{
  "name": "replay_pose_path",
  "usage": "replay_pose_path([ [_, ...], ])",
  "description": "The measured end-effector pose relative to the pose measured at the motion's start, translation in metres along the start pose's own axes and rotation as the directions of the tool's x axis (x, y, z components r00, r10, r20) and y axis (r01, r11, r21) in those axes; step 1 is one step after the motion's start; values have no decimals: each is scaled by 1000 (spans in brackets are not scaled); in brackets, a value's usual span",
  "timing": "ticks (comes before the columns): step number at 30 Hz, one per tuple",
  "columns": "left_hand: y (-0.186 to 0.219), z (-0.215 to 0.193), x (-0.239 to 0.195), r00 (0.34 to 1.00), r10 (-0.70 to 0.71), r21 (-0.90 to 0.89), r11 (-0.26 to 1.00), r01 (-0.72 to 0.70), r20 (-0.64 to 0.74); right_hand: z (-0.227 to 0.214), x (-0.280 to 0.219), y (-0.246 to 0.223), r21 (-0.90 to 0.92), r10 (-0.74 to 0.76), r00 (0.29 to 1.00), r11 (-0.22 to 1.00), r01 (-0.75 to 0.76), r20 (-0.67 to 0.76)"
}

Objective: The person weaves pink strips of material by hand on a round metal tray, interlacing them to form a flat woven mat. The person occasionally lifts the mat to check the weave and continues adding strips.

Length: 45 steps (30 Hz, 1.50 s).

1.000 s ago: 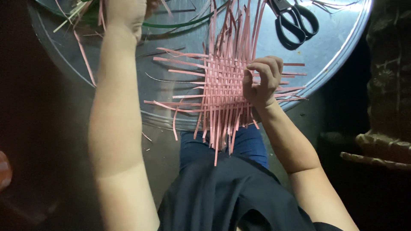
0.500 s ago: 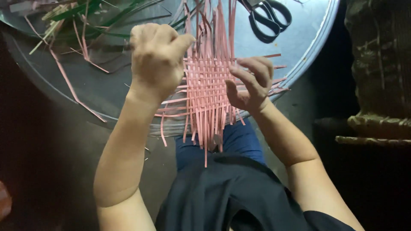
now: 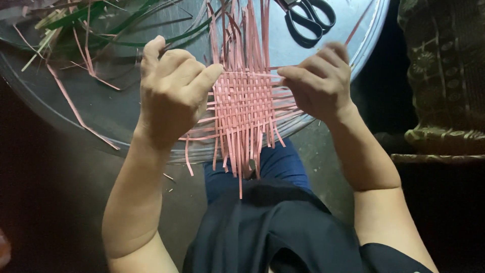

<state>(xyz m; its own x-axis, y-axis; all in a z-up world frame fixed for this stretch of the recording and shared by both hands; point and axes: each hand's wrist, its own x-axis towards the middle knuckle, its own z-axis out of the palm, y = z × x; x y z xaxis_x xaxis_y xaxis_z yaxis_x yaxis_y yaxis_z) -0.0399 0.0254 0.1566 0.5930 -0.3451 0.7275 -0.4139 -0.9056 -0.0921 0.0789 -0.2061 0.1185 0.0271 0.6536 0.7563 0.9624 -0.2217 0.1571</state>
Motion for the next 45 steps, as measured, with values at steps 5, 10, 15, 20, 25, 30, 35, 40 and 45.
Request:
replay_pose_path([
  [5,3,-1,-3,1000,-3,-37,999,2,-7,-13,1,-11,-5,117,988,993,-117,96],
  [10,15,25,-1,978,-206,62,976,207,-31,-28,-1,-15,-58,357,909,934,-353,217],
  [15,36,53,8,973,-210,-143,965,222,90,-46,3,-19,142,494,857,847,-512,145],
  [20,37,113,-5,871,-337,-220,876,429,357,-36,0,-16,101,485,868,863,-494,105],
  [25,25,120,-8,844,-348,-328,807,491,408,-37,-5,-13,93,511,858,853,-514,54],
  [30,28,115,-26,762,-356,-232,808,542,541,-31,-2,-14,272,436,899,871,-409,-45],
  [35,75,103,-60,760,-378,-72,872,483,529,-9,-6,-23,219,422,851,904,-368,-312],
  [40,85,120,-86,784,-414,-85,859,504,462,20,13,-34,395,450,854,857,-330,-263],
  [45,75,124,-103,837,-332,-116,901,417,435,16,5,-42,308,386,868,905,-292,-313],
])
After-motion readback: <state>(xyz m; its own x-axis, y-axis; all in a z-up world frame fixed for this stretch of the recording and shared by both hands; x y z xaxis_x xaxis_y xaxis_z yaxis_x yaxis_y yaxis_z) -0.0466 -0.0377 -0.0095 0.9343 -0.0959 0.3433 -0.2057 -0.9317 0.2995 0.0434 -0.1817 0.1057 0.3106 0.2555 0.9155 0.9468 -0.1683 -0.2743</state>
